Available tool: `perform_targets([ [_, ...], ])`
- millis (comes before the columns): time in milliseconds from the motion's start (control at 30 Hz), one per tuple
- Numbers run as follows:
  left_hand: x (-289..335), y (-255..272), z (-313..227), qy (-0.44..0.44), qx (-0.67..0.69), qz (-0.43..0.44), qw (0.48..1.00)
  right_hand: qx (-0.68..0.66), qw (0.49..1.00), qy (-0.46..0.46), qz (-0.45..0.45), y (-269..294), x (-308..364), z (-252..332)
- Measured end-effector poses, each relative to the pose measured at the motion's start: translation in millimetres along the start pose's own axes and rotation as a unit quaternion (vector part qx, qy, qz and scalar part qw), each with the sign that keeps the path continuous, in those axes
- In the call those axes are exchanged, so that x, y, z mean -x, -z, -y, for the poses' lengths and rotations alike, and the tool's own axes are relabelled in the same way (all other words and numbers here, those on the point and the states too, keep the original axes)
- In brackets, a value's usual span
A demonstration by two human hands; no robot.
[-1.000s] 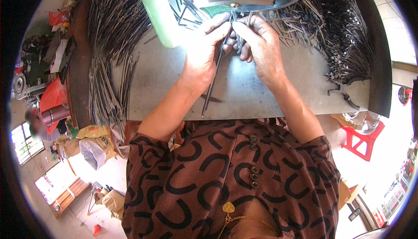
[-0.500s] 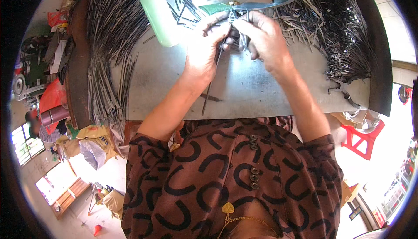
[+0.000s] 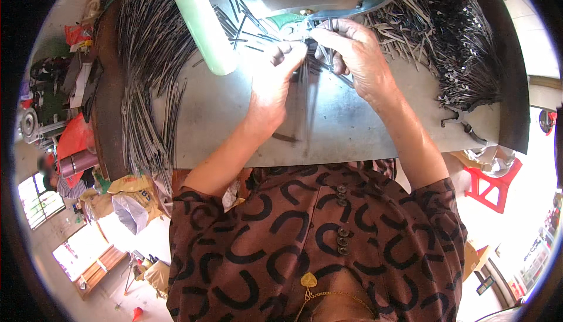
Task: The person assembles wire components with metal components, then crimps them using a crimping machine.
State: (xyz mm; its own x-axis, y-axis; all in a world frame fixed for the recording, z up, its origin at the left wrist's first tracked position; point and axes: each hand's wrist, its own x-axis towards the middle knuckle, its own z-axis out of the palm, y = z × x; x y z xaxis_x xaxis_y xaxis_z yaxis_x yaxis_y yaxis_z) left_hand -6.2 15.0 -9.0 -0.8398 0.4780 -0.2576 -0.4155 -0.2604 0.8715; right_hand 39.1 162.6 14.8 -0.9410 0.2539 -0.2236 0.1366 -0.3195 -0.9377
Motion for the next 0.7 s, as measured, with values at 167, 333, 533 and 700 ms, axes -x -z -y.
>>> perform_targets([
  [167,-6.8,-2.1,-0.8,-0.036,-0.021,-0.070,0.997,0.102,0.995,0.023,-0.009,-2.5,11.4,-5.1],
  [333,-8.9,-13.3,-2.0,-0.055,-0.026,-0.075,0.995,0.143,0.988,0.024,-0.057,-5.6,23.6,-13.8],
  [533,-13.1,-11.0,1.8,-0.084,-0.005,-0.024,0.996,0.152,0.983,0.063,-0.077,-6.9,20.3,-13.2],
  [700,-14.7,-12.0,4.5,-0.089,0.017,-0.027,0.996,0.143,0.985,0.059,-0.074,-9.2,21.8,-10.2],
])
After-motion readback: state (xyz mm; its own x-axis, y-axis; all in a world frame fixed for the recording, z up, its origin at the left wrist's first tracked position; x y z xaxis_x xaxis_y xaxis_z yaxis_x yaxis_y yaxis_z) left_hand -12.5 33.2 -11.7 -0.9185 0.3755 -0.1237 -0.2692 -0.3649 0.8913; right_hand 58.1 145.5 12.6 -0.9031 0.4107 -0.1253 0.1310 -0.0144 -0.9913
